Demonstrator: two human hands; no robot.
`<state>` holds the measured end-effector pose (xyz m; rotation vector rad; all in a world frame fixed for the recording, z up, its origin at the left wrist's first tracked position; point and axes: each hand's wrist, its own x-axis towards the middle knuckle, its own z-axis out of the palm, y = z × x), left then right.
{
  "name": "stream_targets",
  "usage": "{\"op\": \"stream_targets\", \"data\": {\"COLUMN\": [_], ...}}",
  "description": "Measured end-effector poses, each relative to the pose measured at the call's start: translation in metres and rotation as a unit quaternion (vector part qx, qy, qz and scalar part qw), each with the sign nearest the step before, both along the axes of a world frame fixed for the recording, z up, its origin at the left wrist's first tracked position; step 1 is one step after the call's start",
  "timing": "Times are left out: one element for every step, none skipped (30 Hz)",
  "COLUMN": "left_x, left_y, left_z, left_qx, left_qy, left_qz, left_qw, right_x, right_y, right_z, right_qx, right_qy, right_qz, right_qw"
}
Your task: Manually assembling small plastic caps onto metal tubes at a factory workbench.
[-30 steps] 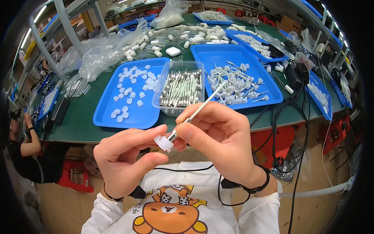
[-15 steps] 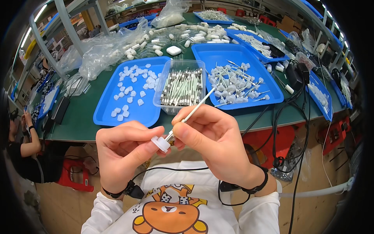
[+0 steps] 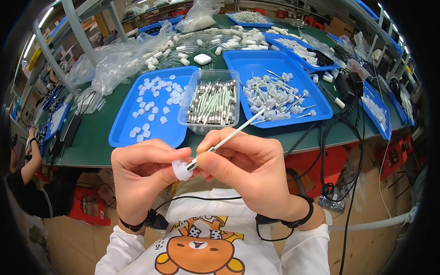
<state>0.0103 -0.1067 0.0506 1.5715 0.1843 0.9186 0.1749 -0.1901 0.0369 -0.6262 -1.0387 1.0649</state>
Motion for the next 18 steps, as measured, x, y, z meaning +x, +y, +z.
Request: {"op": "stream_targets", "data": {"left_x": [-0.001,-0.002,-0.003,-0.003,-0.002,-0.001,0.000,0.001,0.002,0.001,0.000,-0.001,0.000,0.002,0.004,0.003,0.002,0.002], "left_y": [0.001,0.003,0.004,0.003,0.001,0.000,0.000,0.001,0.002,0.004,0.007,0.010,0.015,0.024,0.033,0.043,0.053,0.067], "left_z": [0.001,0.001,0.001,0.002,0.003,0.004,0.004,0.003,0.003,0.003,0.003,0.004,0.003,0.001,-0.001,-0.003,-0.003,-0.007], "left_qx": [0.009,0.019,0.028,0.015,0.003,-0.010,-0.004,0.002,0.008,0.006,0.003,0.001,0.016,0.031,0.046,0.090,0.110,0.140], "left_qy": [0.010,0.019,0.028,0.028,0.028,0.027,0.025,0.023,0.020,0.029,0.039,0.046,0.073,0.101,0.127,0.178,0.230,0.260], "left_qz": [-0.002,-0.004,-0.003,0.012,0.027,0.041,0.045,0.049,0.055,0.043,0.030,0.020,0.030,0.041,0.048,0.073,0.120,0.162], "left_qw": [1.000,1.000,0.999,0.999,0.999,0.999,0.999,0.999,0.998,0.999,0.999,0.999,0.997,0.994,0.990,0.977,0.959,0.942], "right_x": [0.000,0.000,-0.001,-0.002,-0.003,-0.004,-0.006,-0.008,-0.009,-0.008,-0.008,-0.007,-0.003,0.004,0.012,0.023,0.035,0.053], "right_y": [0.000,0.000,0.000,0.001,0.001,0.000,0.001,0.002,0.003,0.003,0.003,0.004,0.007,0.014,0.021,0.030,0.038,0.047], "right_z": [-0.001,-0.002,-0.003,-0.003,-0.004,-0.005,-0.005,-0.006,-0.007,-0.007,-0.007,-0.006,-0.006,-0.004,-0.002,0.001,0.007,0.010], "right_qx": [0.008,0.017,0.025,0.029,0.033,0.038,0.033,0.029,0.025,0.012,-0.001,-0.013,-0.031,-0.049,-0.068,-0.059,-0.072,-0.074], "right_qy": [-0.010,-0.021,-0.032,-0.040,-0.047,-0.056,-0.052,-0.049,-0.046,-0.046,-0.046,-0.047,-0.063,-0.078,-0.094,-0.174,-0.182,-0.204], "right_qz": [-0.008,-0.016,-0.021,-0.032,-0.043,-0.056,-0.064,-0.071,-0.077,-0.072,-0.068,-0.063,-0.066,-0.068,-0.075,-0.119,-0.168,-0.206], "right_qw": [1.000,1.000,0.999,0.998,0.997,0.996,0.996,0.996,0.996,0.996,0.997,0.997,0.995,0.993,0.990,0.976,0.966,0.954]}}
